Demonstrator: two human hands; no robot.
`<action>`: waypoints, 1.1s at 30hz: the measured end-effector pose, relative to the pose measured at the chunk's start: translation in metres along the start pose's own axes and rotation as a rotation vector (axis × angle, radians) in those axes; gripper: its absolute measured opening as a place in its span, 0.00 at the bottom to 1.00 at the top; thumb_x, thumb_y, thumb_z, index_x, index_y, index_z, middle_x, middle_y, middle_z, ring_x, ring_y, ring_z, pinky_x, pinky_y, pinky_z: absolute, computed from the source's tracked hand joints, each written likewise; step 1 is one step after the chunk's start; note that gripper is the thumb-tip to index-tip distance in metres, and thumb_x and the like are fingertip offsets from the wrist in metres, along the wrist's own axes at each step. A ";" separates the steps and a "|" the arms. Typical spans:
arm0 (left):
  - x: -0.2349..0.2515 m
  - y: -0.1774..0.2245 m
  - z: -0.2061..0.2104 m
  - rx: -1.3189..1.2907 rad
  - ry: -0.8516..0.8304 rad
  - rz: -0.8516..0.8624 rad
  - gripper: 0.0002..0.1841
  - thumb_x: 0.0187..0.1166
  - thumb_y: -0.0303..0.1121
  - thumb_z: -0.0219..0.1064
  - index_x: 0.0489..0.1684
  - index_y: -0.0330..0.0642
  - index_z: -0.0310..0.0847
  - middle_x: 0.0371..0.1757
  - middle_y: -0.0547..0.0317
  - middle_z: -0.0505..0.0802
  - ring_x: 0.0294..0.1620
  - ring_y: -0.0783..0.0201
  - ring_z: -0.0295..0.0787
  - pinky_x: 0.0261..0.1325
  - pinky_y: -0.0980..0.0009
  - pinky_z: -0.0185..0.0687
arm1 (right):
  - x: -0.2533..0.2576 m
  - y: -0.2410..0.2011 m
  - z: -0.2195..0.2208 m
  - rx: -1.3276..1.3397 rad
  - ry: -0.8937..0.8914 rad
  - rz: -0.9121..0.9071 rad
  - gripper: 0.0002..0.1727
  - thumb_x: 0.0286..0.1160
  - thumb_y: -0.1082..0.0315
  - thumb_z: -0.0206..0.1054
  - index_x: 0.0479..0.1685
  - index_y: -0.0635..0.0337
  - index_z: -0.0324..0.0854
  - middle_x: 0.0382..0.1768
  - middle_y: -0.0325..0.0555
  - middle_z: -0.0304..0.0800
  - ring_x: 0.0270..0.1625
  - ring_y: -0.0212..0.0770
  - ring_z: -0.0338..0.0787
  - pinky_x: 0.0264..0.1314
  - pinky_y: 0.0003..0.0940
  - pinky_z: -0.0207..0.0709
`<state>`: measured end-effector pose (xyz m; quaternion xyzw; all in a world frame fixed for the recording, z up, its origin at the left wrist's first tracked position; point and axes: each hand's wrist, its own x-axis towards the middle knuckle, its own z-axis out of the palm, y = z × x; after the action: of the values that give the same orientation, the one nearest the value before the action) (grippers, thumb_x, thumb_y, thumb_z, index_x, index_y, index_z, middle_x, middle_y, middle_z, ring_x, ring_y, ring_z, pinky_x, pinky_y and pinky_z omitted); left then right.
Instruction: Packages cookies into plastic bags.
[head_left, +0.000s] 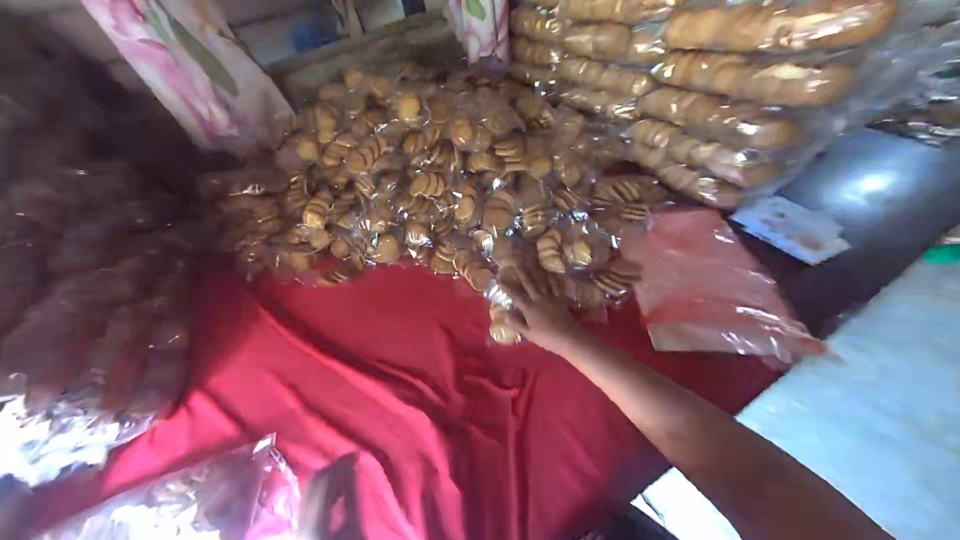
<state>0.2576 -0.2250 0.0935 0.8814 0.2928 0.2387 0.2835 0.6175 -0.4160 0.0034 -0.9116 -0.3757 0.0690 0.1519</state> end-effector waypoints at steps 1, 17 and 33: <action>0.016 0.027 0.037 -0.037 -0.062 0.091 0.13 0.77 0.19 0.58 0.51 0.26 0.88 0.51 0.39 0.94 0.55 0.53 0.92 0.62 0.58 0.86 | -0.014 0.006 0.004 0.029 -0.038 -0.121 0.35 0.85 0.40 0.51 0.92 0.35 0.60 0.94 0.55 0.47 0.95 0.61 0.45 0.89 0.76 0.25; 0.166 0.062 0.258 0.188 -0.194 0.158 0.23 0.85 0.31 0.62 0.79 0.43 0.77 0.82 0.41 0.78 0.82 0.37 0.72 0.78 0.33 0.66 | -0.100 0.140 -0.002 0.300 0.045 -0.504 0.28 0.77 0.56 0.59 0.77 0.50 0.80 0.84 0.51 0.72 0.89 0.60 0.64 0.87 0.66 0.55; -0.018 0.026 0.087 -0.486 -0.082 -0.270 0.06 0.79 0.25 0.66 0.45 0.31 0.85 0.44 0.59 0.91 0.45 0.70 0.88 0.54 0.71 0.86 | -0.010 -0.027 -0.014 0.944 -0.226 -0.047 0.15 0.81 0.73 0.65 0.62 0.72 0.78 0.54 0.61 0.84 0.53 0.46 0.86 0.60 0.45 0.81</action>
<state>0.3055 -0.2859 0.0427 0.7496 0.3301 0.2262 0.5272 0.5959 -0.4084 0.0253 -0.7213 -0.3381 0.3271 0.5084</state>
